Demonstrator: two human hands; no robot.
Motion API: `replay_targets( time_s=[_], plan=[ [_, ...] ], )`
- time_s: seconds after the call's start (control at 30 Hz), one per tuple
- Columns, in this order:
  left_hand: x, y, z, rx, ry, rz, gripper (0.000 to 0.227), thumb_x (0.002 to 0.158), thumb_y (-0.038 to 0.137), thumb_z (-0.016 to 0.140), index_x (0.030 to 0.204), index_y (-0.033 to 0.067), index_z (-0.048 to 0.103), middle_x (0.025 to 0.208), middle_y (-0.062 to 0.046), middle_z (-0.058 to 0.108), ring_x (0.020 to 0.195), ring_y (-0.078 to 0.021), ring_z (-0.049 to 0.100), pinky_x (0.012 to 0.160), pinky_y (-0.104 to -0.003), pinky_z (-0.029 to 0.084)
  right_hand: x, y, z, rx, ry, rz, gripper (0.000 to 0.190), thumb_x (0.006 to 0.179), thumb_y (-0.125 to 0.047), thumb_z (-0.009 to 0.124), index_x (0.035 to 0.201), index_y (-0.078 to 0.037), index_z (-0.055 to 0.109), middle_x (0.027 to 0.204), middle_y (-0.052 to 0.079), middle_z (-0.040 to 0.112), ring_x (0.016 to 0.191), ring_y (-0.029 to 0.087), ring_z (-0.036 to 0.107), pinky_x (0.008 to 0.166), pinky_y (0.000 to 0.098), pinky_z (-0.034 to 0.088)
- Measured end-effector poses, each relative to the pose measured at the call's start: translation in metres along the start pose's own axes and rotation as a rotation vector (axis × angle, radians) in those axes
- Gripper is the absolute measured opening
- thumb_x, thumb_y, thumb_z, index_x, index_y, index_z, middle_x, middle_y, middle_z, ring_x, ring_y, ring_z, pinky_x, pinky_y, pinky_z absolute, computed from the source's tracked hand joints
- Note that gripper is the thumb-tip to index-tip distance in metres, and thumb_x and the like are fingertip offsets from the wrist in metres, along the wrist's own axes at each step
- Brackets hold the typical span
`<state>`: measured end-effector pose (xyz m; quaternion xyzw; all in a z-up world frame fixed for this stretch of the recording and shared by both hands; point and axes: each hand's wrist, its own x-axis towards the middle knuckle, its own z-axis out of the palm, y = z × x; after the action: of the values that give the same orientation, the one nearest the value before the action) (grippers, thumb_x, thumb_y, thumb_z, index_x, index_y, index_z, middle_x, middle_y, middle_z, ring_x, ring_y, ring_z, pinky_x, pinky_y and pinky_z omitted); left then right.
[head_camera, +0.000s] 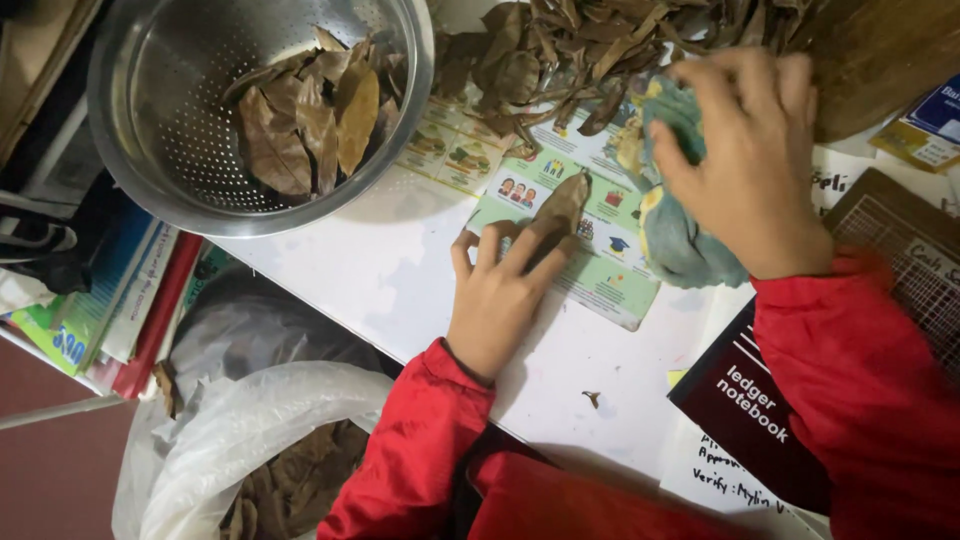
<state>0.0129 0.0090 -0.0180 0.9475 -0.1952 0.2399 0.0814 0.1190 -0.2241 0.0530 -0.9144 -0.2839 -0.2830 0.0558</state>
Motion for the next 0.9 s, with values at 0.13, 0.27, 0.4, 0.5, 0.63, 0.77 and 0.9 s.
replay_targets(
  time_s=[0.13, 0.27, 0.4, 0.5, 0.63, 0.77, 0.9],
  plan=[
    [-0.002, 0.002, -0.013, -0.016, -0.011, 0.019, 0.03, 0.105, 0.017, 0.059, 0.134, 0.0256, 0.062, 0.136, 0.001, 0.061, 0.11, -0.0279, 0.054, 0.094, -0.051, 0.04, -0.023, 0.025, 0.033, -0.116, -0.238, 0.145, 0.048, 0.096, -0.045, 0.082, 0.125, -0.007, 0.077, 0.11, 0.016, 0.069, 0.101, 0.037, 0.053, 0.08, 0.0482, 0.046],
    [-0.007, 0.002, -0.014, -0.106, -0.06, -0.04, 0.037, 0.105, 0.02, 0.06, 0.142, 0.0271, 0.059, 0.146, 0.004, 0.057, 0.117, -0.0277, 0.053, 0.095, -0.051, 0.037, -0.015, 0.023, 0.018, 0.114, 0.06, -0.07, 0.008, 0.101, -0.006, 0.082, 0.105, -0.001, 0.078, 0.1, 0.014, 0.067, 0.103, 0.031, 0.057, 0.094, 0.0471, 0.043],
    [-0.008, 0.001, -0.013, -0.119, -0.083, -0.045, 0.034, 0.104, 0.025, 0.059, 0.137, 0.0311, 0.062, 0.132, 0.003, 0.058, 0.114, -0.0281, 0.051, 0.095, -0.051, 0.037, 0.002, -0.037, -0.001, 0.556, -0.273, -0.366, 0.042, 0.092, -0.007, 0.071, 0.134, -0.014, 0.07, 0.097, 0.005, 0.063, 0.082, 0.017, 0.056, 0.07, 0.028, 0.055],
    [-0.004, 0.005, -0.019, -0.099, -0.042, -0.079, 0.021, 0.1, 0.023, 0.064, 0.12, 0.026, 0.068, 0.122, 0.004, 0.061, 0.112, -0.0272, 0.053, 0.095, -0.05, 0.037, -0.006, -0.048, 0.036, 0.648, -0.385, -0.308, 0.031, 0.092, -0.005, 0.072, 0.123, -0.007, 0.075, 0.09, 0.003, 0.059, 0.086, 0.018, 0.052, 0.078, 0.0308, 0.05],
    [-0.012, 0.02, -0.021, 0.002, -0.036, -0.148, 0.039, 0.104, 0.026, 0.059, 0.143, 0.0313, 0.059, 0.147, 0.008, 0.059, 0.118, -0.0237, 0.057, 0.102, -0.049, 0.037, 0.002, -0.034, 0.03, 0.576, -0.493, -0.145, 0.032, 0.094, -0.003, 0.069, 0.126, -0.006, 0.074, 0.094, 0.007, 0.06, 0.084, 0.019, 0.054, 0.078, 0.0322, 0.053],
    [-0.019, 0.027, -0.027, 0.004, -0.119, -0.212, 0.046, 0.101, 0.026, 0.054, 0.147, 0.0284, 0.055, 0.155, 0.007, 0.052, 0.125, -0.0223, 0.054, 0.106, -0.05, 0.034, 0.003, -0.032, 0.027, 0.539, -0.38, -0.19, 0.025, 0.093, 0.003, 0.07, 0.117, 0.0, 0.077, 0.09, 0.007, 0.053, 0.09, 0.026, 0.054, 0.072, 0.0419, 0.051],
    [-0.023, 0.035, -0.032, 0.018, -0.114, -0.229, 0.043, 0.104, 0.023, 0.053, 0.147, 0.0273, 0.056, 0.157, 0.004, 0.051, 0.129, -0.0257, 0.054, 0.108, -0.052, 0.036, 0.005, -0.033, 0.021, 0.399, -0.351, -0.342, 0.026, 0.092, 0.001, 0.071, 0.116, -0.007, 0.078, 0.085, 0.004, 0.053, 0.088, 0.025, 0.053, 0.055, 0.0382, 0.054]
  ],
)
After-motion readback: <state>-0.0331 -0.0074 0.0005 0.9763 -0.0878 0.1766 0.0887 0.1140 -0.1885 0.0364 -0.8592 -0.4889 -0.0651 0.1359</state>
